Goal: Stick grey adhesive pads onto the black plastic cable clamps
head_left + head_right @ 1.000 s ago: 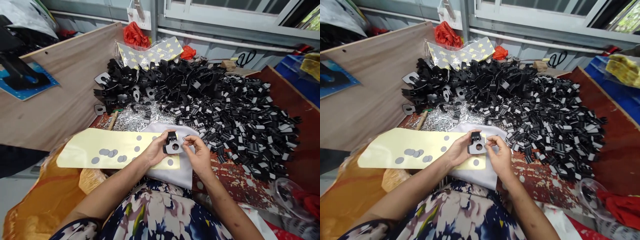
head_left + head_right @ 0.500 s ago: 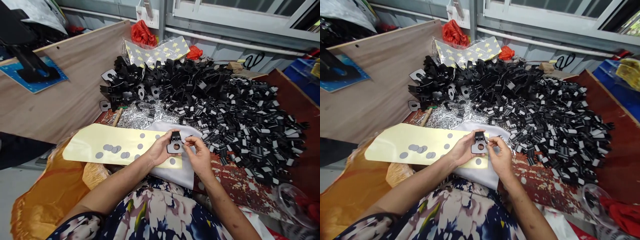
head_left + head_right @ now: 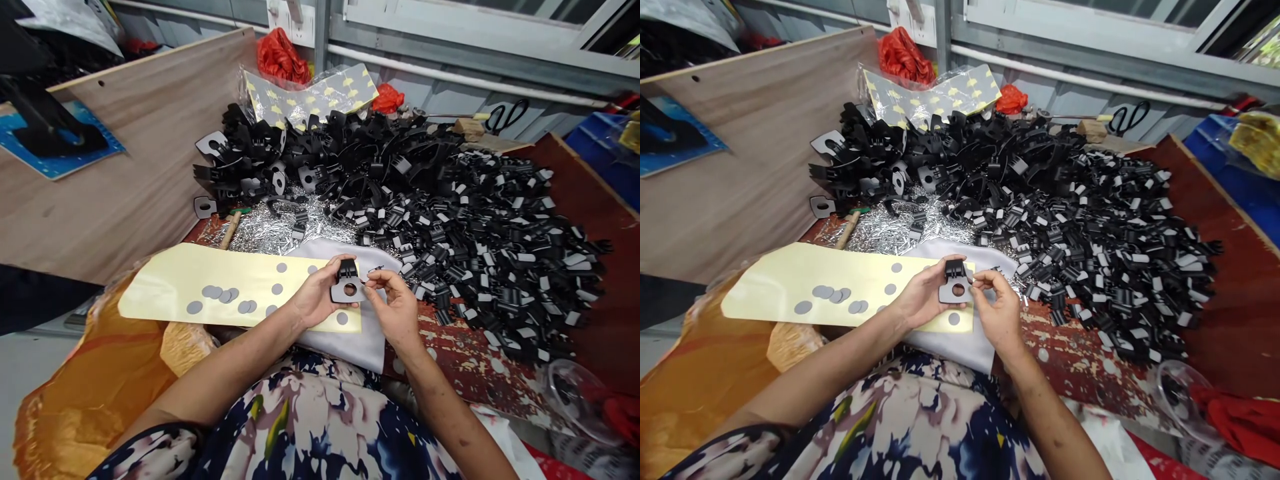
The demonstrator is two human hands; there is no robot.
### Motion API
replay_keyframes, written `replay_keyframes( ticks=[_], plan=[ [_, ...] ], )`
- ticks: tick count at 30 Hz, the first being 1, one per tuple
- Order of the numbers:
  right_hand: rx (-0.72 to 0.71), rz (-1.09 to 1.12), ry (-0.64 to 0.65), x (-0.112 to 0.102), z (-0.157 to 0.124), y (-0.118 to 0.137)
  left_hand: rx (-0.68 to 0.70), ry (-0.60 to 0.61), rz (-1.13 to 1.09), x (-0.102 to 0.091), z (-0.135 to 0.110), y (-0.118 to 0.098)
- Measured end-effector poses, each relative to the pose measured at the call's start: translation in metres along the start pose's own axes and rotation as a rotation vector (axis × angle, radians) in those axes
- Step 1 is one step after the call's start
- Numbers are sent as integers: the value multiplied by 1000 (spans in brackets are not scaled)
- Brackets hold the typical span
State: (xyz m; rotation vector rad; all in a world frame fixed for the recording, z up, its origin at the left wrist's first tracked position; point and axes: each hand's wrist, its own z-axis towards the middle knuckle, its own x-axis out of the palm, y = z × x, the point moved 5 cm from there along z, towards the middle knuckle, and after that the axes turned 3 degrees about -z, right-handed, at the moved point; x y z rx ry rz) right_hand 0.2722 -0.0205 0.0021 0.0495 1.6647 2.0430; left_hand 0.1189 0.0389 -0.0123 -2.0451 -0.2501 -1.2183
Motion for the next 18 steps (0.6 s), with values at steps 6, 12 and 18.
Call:
replay_keyframes(
  ticks=[6, 12, 18],
  plan=[
    [-16, -41, 5, 1, -2, 0, -1, -8, -3, 0, 1, 2],
    [-91, -161, 25, 2, -2, 9, -5, -2, 17, 3, -5, 0],
    [-351, -418, 17, 14, -16, 12, 290, -134, 356, -3, -4, 3]
  ],
)
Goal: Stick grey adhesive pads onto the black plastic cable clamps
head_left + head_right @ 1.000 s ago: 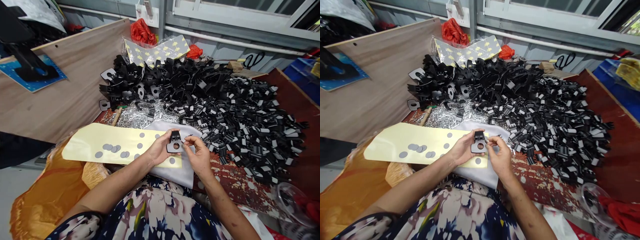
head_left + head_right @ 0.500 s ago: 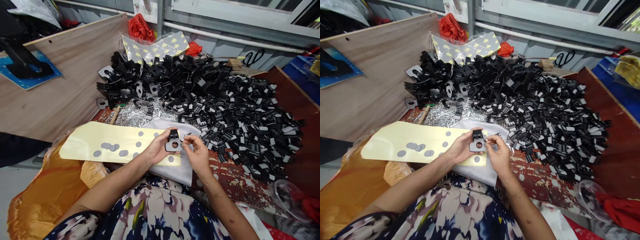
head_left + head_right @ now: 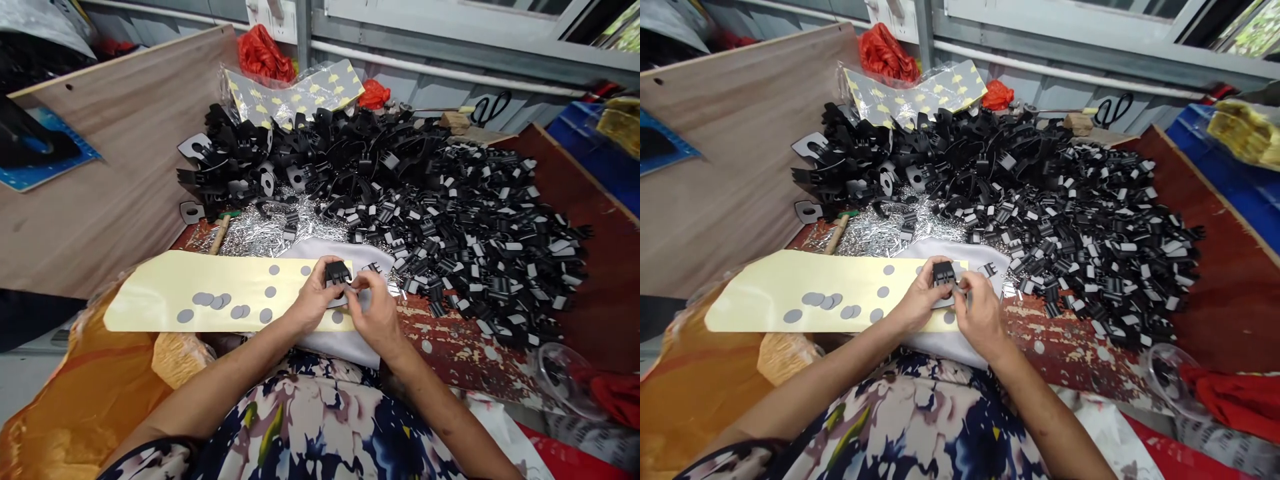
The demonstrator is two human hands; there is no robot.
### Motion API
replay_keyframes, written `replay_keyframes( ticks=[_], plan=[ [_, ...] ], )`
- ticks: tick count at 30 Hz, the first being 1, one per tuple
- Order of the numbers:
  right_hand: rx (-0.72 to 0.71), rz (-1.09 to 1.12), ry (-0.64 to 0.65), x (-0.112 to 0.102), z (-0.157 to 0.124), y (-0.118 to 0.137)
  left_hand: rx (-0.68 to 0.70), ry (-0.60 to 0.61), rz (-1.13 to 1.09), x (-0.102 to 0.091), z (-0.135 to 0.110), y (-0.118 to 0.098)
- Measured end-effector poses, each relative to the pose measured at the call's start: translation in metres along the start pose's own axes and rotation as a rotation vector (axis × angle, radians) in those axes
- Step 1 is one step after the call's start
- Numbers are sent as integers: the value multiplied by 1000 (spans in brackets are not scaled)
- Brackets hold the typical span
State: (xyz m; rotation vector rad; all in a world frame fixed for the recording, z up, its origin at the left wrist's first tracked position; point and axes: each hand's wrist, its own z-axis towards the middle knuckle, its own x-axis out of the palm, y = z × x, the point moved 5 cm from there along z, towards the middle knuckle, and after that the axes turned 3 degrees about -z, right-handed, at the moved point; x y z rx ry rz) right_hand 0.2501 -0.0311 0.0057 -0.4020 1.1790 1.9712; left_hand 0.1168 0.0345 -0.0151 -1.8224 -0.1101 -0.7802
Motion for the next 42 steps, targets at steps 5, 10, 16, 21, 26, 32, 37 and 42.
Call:
replay_keyframes(
  ticks=[5, 10, 16, 21, 26, 32, 37, 42],
  plan=[
    [-141, -259, -4, 2, -8, 14, 69, -128, 119, -6, 0, 10],
    [169, -59, 129, -4, 5, -12, -93, 6, 55, -1, -14, 1],
    [92, 0, 491, 6, 50, -30, -334, 65, 143, -29, -20, -65],
    [-84, -223, 93, 12, 143, -29, 394, -296, 68, -87, 4, -209],
    [-41, -227, 154, 49, 205, -50, 255, -319, 124, -93, 12, -184],
    [133, 4, -49, 35, 182, -57, -77, -68, 147, -48, 11, -51],
    [391, 553, 200, 51, 93, -35, 132, -144, -72, -23, 22, -39],
    [245, 237, 158, 22, 42, -47, 24, -208, 3, -40, 29, -53]
  ],
)
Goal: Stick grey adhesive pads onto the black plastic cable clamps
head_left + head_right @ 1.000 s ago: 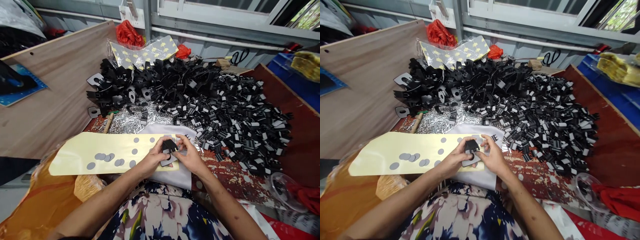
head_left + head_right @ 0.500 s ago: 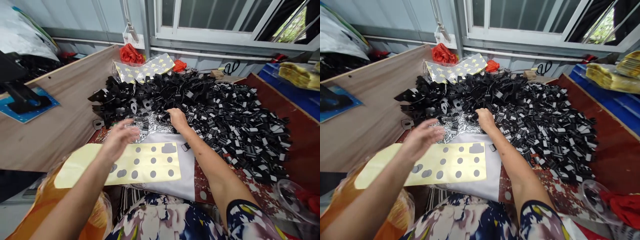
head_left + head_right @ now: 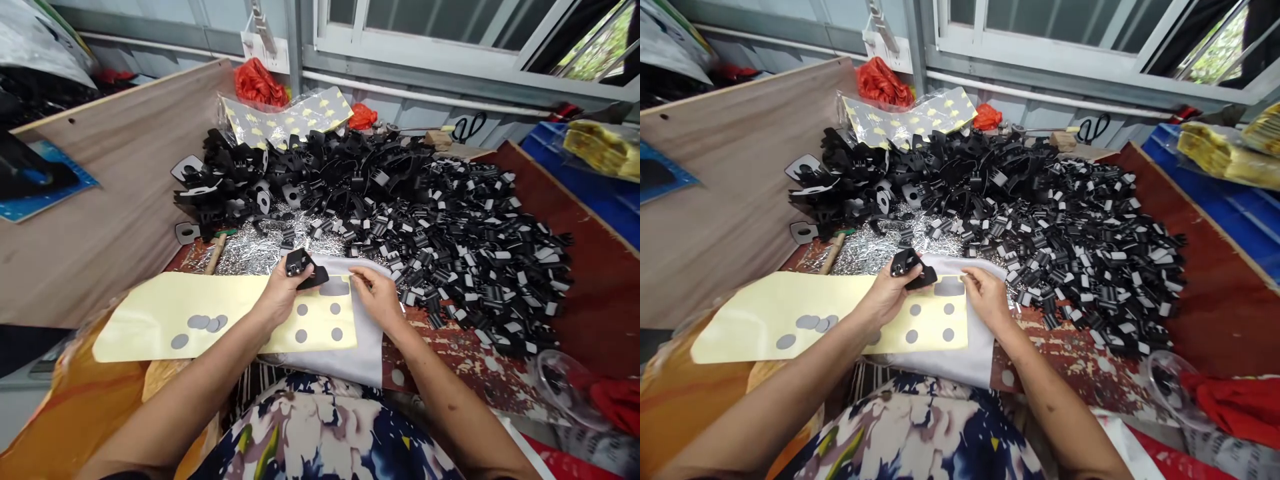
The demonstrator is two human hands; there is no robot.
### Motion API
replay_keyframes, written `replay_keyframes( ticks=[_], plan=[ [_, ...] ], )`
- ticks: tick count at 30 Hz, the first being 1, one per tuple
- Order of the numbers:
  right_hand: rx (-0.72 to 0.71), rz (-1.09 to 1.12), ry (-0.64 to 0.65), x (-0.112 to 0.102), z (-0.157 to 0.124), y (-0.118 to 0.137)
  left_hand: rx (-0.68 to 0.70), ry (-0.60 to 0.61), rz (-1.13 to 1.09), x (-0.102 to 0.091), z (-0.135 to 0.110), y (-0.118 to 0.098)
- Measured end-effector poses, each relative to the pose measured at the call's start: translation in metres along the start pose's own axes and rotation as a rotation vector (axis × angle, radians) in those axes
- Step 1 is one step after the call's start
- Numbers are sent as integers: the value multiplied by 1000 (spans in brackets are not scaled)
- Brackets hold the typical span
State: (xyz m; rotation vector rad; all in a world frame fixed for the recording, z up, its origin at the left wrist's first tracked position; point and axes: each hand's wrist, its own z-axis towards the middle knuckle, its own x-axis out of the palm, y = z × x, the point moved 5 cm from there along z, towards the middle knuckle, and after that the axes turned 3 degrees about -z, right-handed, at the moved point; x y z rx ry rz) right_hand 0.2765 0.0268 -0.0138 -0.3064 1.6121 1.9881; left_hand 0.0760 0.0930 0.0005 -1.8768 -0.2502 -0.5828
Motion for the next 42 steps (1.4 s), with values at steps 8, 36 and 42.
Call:
replay_keyframes(
  ticks=[8, 36, 42],
  plan=[
    [-288, -462, 118, 4, -7, -8, -210, 626, 693, 15, -29, 37],
    [67, 404, -75, -8, -18, 50, -208, 191, -262, -5, -42, 13],
    [65, 360, -69, 17, -20, 48, -214, 269, -286, 7, -47, 22]
  ],
)
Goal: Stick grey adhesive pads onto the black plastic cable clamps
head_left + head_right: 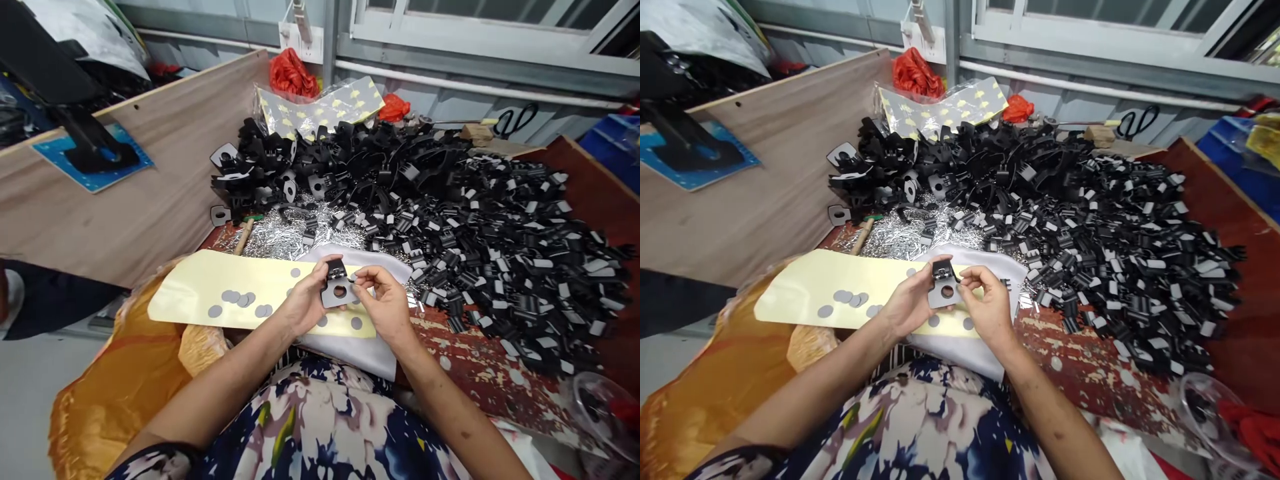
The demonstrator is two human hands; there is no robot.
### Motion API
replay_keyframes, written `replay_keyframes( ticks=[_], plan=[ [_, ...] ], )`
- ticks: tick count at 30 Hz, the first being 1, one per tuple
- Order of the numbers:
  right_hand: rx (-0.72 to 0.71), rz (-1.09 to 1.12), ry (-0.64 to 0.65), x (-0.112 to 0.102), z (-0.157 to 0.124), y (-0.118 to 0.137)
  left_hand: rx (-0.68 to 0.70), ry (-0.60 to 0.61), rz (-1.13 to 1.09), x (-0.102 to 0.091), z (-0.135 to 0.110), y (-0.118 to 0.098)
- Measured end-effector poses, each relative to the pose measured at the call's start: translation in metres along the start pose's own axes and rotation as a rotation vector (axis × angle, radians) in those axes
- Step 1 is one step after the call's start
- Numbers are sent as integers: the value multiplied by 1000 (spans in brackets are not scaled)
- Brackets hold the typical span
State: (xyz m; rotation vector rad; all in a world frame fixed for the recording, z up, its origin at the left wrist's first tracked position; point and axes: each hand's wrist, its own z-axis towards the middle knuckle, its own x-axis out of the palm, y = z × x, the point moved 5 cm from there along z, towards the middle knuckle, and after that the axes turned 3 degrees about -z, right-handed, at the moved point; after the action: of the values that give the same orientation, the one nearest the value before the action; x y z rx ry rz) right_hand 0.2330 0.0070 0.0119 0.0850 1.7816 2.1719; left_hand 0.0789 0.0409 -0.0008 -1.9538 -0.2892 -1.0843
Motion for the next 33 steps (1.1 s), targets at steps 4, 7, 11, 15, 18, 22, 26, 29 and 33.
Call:
replay_keyframes(
  ticks=[4, 7, 11, 15, 18, 22, 26, 29, 33],
  plan=[
    [8, -10, 2, -1, 1, -6, 3, 17, -22, 2, -2, -2],
    [11, -7, -7, -2, 0, -7, -8, 23, -37, 2, -3, -1],
    [14, -9, -8, -1, -1, -8, -12, 31, -53, 0, -2, 2],
    [18, -12, -12, -1, -2, -9, -12, 41, -58, -1, -1, 3],
    [19, -20, -5, -1, -2, -10, -15, 39, -52, -2, -1, 4],
    [-7, -85, -2, -2, -3, -7, -19, 46, -31, -3, -2, 4],
    [-151, -251, -7, 0, -9, 6, 48, 29, 73, 1, -3, 8],
    [-411, -475, -54, 5, -20, 21, 211, -37, 182, 3, -4, 10],
    [-712, -748, -164, 10, -37, 37, 295, -99, 228, 3, -5, 15]
  ],
)
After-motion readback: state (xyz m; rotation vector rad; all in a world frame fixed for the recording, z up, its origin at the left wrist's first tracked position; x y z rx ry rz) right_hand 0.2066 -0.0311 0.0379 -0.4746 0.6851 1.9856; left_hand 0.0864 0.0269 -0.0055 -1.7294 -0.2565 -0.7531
